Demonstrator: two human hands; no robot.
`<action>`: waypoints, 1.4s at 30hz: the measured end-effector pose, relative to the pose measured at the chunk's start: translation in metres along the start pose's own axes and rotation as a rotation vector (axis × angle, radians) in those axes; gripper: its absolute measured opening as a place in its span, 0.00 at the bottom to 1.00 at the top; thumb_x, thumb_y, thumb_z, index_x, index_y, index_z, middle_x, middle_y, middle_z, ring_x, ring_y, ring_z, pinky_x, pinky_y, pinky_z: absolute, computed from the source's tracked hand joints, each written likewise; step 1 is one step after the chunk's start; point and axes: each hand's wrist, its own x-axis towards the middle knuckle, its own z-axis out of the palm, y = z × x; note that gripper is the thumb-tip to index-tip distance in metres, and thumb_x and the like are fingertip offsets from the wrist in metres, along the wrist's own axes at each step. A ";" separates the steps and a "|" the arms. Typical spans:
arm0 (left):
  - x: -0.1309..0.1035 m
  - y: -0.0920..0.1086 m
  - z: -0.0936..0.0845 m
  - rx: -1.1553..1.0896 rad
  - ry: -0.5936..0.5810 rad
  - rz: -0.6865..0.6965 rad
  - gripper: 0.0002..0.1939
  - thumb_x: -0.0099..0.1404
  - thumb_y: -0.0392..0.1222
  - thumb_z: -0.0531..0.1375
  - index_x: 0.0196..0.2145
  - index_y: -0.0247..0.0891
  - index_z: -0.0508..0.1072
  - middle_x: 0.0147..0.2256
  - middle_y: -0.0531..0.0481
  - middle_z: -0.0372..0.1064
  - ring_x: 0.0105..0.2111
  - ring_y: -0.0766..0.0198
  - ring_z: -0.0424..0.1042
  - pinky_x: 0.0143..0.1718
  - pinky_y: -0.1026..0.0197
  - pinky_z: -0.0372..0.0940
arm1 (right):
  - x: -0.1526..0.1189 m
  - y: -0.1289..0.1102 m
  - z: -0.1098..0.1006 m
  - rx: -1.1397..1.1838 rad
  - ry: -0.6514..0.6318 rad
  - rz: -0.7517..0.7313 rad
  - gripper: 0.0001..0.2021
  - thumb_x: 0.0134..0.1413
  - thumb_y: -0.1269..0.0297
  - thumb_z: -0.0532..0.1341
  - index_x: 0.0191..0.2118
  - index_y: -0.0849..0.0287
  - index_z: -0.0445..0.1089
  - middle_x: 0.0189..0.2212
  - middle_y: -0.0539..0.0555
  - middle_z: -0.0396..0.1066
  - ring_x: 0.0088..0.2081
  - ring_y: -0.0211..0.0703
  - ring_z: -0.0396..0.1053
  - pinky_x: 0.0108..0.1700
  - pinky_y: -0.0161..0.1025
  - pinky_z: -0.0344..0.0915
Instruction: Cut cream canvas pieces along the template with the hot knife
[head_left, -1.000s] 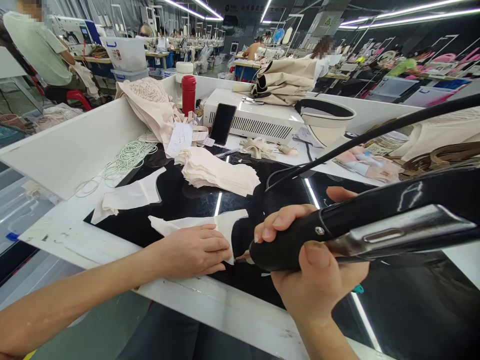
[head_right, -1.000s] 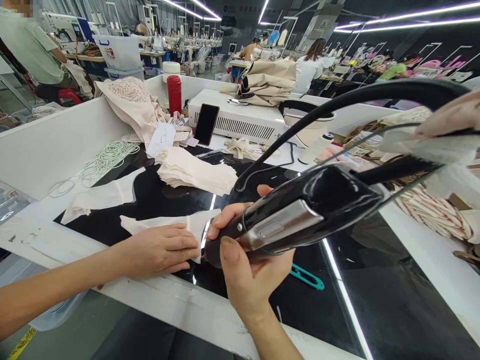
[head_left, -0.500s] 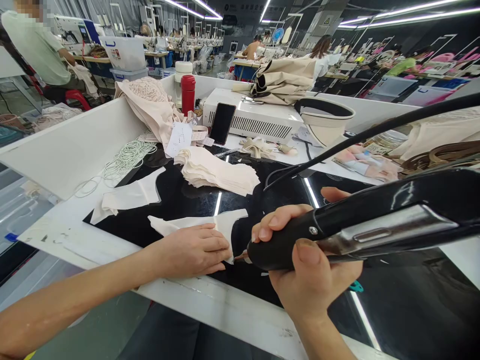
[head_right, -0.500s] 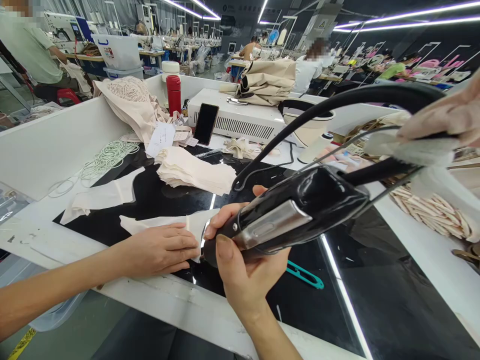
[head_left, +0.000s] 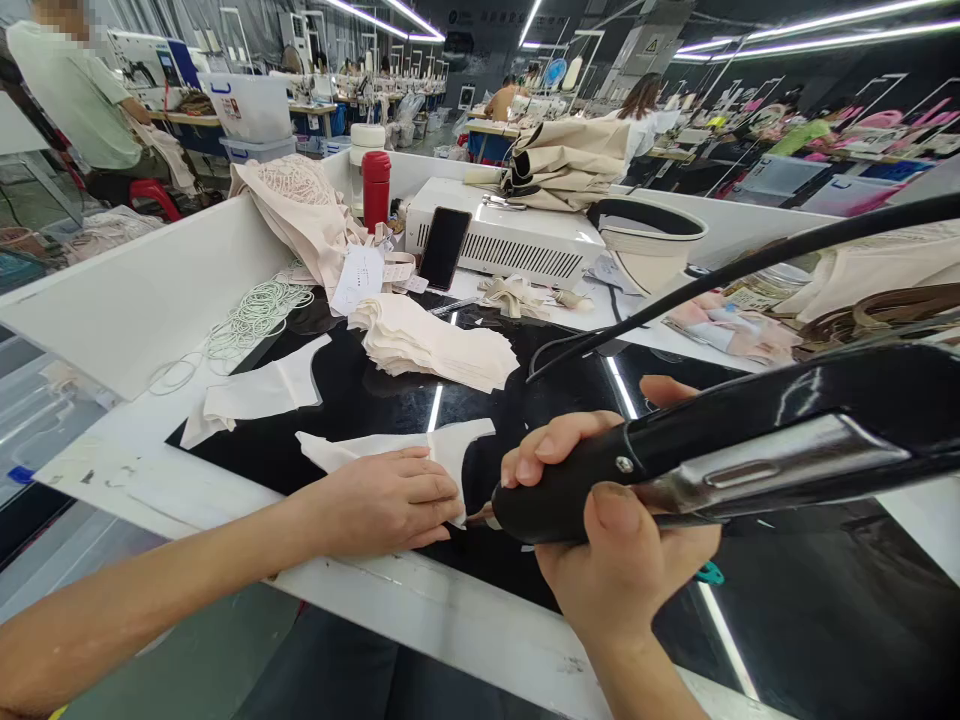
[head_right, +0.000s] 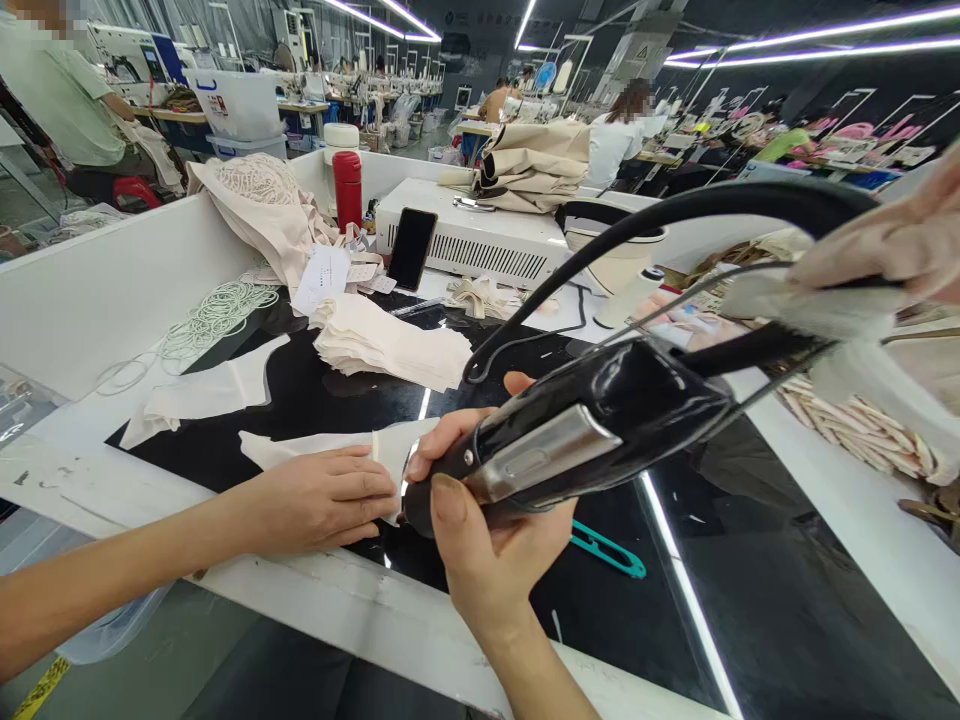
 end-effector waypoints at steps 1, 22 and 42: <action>0.000 0.000 0.000 -0.001 0.008 0.005 0.13 0.82 0.41 0.53 0.51 0.33 0.75 0.46 0.46 0.78 0.47 0.61 0.77 0.65 0.51 0.64 | 0.000 0.001 0.000 -0.007 -0.003 -0.005 0.25 0.56 0.57 0.74 0.56 0.48 0.69 0.29 0.46 0.74 0.23 0.41 0.70 0.25 0.41 0.70; -0.019 0.010 -0.027 -0.284 -0.065 -0.024 0.08 0.78 0.40 0.60 0.51 0.37 0.77 0.45 0.47 0.80 0.48 0.62 0.78 0.66 0.57 0.65 | 0.021 -0.007 -0.022 -0.082 0.055 -0.070 0.17 0.56 0.56 0.75 0.49 0.47 0.73 0.29 0.44 0.75 0.24 0.38 0.72 0.25 0.38 0.72; 0.028 -0.008 0.010 0.095 -0.068 -0.007 0.10 0.78 0.38 0.57 0.53 0.33 0.73 0.42 0.45 0.74 0.43 0.55 0.76 0.51 0.48 0.75 | 0.026 0.015 -0.028 -0.077 0.066 -0.074 0.14 0.58 0.63 0.71 0.43 0.50 0.65 0.30 0.42 0.76 0.24 0.33 0.70 0.27 0.34 0.74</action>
